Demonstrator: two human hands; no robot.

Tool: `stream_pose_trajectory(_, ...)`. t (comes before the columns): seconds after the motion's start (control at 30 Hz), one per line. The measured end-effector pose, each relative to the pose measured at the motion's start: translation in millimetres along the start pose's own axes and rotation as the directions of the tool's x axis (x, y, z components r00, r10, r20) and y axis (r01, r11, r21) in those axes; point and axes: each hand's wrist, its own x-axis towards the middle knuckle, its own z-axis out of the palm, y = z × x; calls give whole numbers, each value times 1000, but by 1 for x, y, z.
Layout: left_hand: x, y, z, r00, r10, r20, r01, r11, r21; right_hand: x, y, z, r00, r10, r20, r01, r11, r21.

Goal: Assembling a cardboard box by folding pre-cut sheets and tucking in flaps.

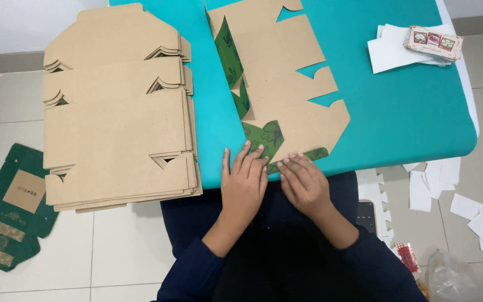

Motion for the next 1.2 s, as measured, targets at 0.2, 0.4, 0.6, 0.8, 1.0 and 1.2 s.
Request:
stream_pose_trajectory(0.2, -1, -1, 0, 1000, 8, 18, -8, 1000, -7, -27, 44, -10, 993, 13, -119, -23, 996, -84)
stream_pose_trajectory(0.4, 0, 1, 1, 1000, 14, 18, -15, 1000, 25, -5, 17, -4, 990, 63, -126, -76, 992, -98)
stream_pose_trajectory(0.6, 4, 15, -11, 999, 32, 20, -31, 998, -49, -5, 7, 0, 993, 53, -104, -61, 995, -74)
stream_pose_trajectory(0.8, 1, 30, 7, 950, 260, 175, -257, 966, -40, 18, 16, -50, 896, 425, 126, -439, 813, 383)
stream_pose_trajectory(1.0, -22, 17, 5, 948, 278, 155, -293, 952, 85, 49, 47, -68, 889, 419, 185, -452, 867, 210)
stream_pose_trajectory(1.2, -24, 14, -81, 905, 372, 207, -353, 928, -121, 42, 86, -54, 869, 240, 432, -336, 928, 161)
